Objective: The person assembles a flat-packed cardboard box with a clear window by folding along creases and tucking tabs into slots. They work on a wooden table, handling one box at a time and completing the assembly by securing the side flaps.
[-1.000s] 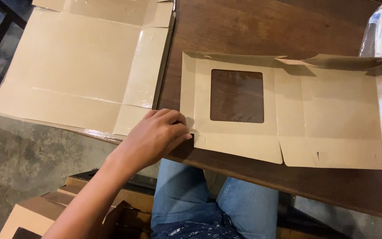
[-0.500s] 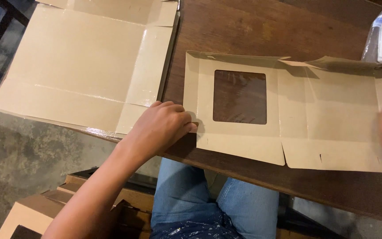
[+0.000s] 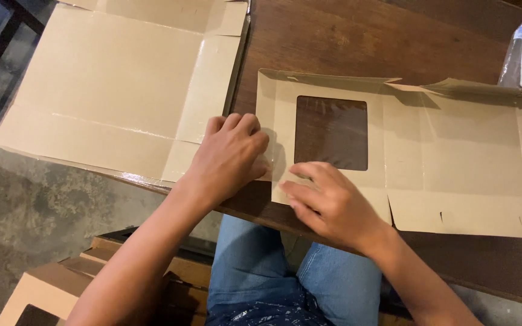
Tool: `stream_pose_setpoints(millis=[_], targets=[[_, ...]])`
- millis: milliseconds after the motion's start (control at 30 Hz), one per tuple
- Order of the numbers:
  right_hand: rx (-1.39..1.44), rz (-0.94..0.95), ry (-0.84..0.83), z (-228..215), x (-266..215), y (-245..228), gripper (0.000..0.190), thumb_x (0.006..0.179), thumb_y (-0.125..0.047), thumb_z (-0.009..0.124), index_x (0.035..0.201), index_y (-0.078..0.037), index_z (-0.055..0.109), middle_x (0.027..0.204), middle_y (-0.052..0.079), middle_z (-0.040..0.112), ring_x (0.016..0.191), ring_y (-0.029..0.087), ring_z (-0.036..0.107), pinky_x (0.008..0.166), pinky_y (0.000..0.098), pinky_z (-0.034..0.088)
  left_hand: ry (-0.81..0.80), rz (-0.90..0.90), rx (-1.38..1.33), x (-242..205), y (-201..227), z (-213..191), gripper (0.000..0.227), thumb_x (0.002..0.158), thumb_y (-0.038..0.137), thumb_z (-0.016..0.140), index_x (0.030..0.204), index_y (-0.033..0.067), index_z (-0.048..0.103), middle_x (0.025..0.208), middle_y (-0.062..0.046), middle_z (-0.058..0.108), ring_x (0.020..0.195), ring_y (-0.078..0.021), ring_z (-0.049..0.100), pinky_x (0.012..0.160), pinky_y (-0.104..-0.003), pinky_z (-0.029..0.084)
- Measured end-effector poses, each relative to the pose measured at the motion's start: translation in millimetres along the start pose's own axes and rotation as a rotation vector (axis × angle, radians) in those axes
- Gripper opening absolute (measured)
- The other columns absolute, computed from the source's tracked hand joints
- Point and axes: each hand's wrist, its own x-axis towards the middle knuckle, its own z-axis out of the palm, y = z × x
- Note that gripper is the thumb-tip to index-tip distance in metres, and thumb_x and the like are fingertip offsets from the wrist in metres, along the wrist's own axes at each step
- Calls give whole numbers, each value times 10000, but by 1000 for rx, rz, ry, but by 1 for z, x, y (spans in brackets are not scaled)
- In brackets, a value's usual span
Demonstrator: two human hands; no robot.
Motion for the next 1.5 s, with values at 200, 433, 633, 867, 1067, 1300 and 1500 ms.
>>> stream_pose_setpoints(millis=[200,433,633,867,1067,1300,1500], targets=[[-101,67,-138,5,4,-3,420,1027,-475,536,1329,-222,681,1257,96,577,1187,327,584,913,411,461,-64,-4,-150,6,-11,-7,306,692,314,906,887,183,709,1057,-24,575,1084,-240,542,1058,-525,320],[-160,62,-191,6,3,-3,430,1037,-515,502,1357,-273,656,1276,79,539,1208,299,538,917,399,424,-113,15,-309,12,-24,-16,183,723,279,902,786,202,748,1099,-35,652,1102,-250,602,1051,-514,328],[-221,70,-258,5,7,-10,437,1061,-510,441,1399,-292,613,1288,89,512,1222,313,521,910,419,420,-88,50,-540,11,-39,-7,321,682,434,910,778,185,732,1075,-36,625,1077,-286,621,1074,-513,360],[-214,116,-354,9,16,-17,487,1058,-572,384,1435,-336,581,1319,81,455,1243,304,450,950,435,350,2,87,-537,6,-40,-3,300,701,435,904,810,209,740,1048,-25,624,1038,-277,636,1048,-486,387],[-203,148,-348,16,19,-20,481,1063,-581,357,1437,-371,575,1330,69,444,1262,293,423,982,434,323,-6,91,-489,5,-40,-3,322,710,464,897,847,223,734,1073,2,626,1050,-247,631,1058,-457,381],[-127,174,-354,11,16,-11,439,1040,-573,438,1352,-347,649,1341,72,486,1272,301,489,979,431,385,-23,87,-490,6,-38,-9,300,717,439,901,855,226,742,1077,1,642,1056,-244,634,1062,-457,377],[-79,163,-310,7,13,-10,398,1052,-494,463,1288,-272,694,1347,104,526,1277,329,538,948,425,442,-32,83,-500,6,-38,-10,283,724,449,893,837,237,744,1074,5,645,1062,-236,631,1068,-449,370]])
